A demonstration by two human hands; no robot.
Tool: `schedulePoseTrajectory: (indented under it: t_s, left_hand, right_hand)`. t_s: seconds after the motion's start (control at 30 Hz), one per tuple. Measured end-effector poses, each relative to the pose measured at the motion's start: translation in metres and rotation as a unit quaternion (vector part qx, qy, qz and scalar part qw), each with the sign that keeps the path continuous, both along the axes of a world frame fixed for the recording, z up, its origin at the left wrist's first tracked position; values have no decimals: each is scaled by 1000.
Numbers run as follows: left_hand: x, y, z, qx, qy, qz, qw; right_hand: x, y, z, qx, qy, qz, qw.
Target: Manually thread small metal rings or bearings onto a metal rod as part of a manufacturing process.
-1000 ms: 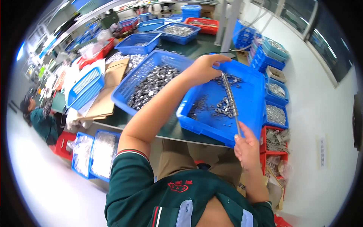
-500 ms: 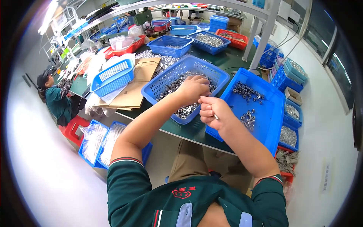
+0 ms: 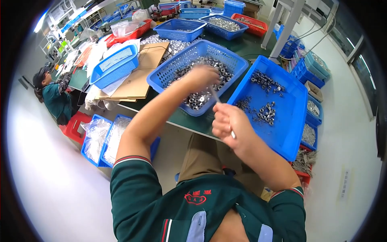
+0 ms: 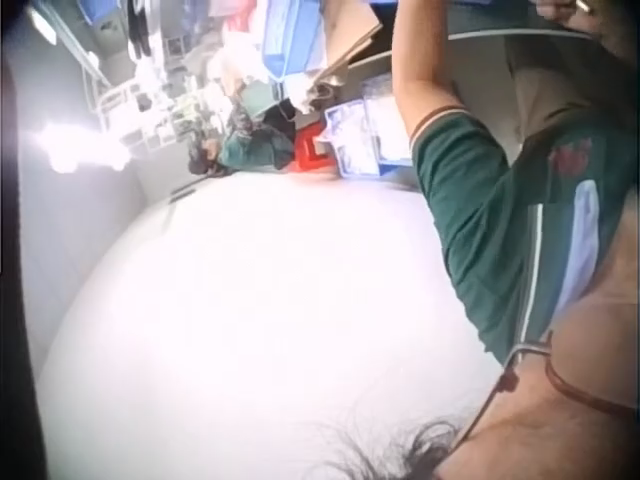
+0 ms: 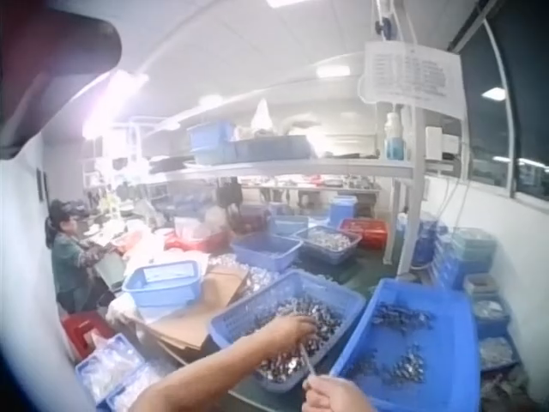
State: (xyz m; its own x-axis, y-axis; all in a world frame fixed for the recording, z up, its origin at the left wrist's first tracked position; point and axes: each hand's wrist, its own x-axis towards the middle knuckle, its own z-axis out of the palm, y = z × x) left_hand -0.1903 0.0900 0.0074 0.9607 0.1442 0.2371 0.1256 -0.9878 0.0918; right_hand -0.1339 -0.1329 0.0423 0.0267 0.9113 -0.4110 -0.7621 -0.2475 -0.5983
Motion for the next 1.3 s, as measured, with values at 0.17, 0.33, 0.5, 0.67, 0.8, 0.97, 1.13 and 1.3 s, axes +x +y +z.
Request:
schedulePoseTrajectory:
  t_s: [0.17, 0.33, 0.5, 0.67, 0.8, 0.97, 1.13, 1.3]
  left_hand:
    - [-33, 51, -28, -72, -46, 37, 996]
    - [-43, 34, -5, -128, 44, 97, 986]
    - [3, 13, 51, -76, -27, 133, 988]
    - [98, -61, 71, -85, -44, -62, 994]
    - [168, -89, 39, -113, 61, -124, 984]
    - [226, -73, -26, -108, 88, -94, 986]
    - [252, -70, -54, -83, 90, 79, 989]
    - [262, -79, -64, -56, 83, 109, 989]
  right_hand:
    - [-10, -69, 27, 24, -21, 64, 997]
    - [29, -136, 31, 48, -238, -65, 968]
    - [64, -167, -14, 26, -332, -233, 914]
    - [73, -188, -28, -29, -332, -292, 896]
    - [74, -197, -41, -41, -330, -298, 895]
    - [82, -212, -53, -39, -315, -301, 899]
    - [85, -214, -55, -24, -300, -290, 909]
    - [87, -213, -59, -13, -285, -285, 915]
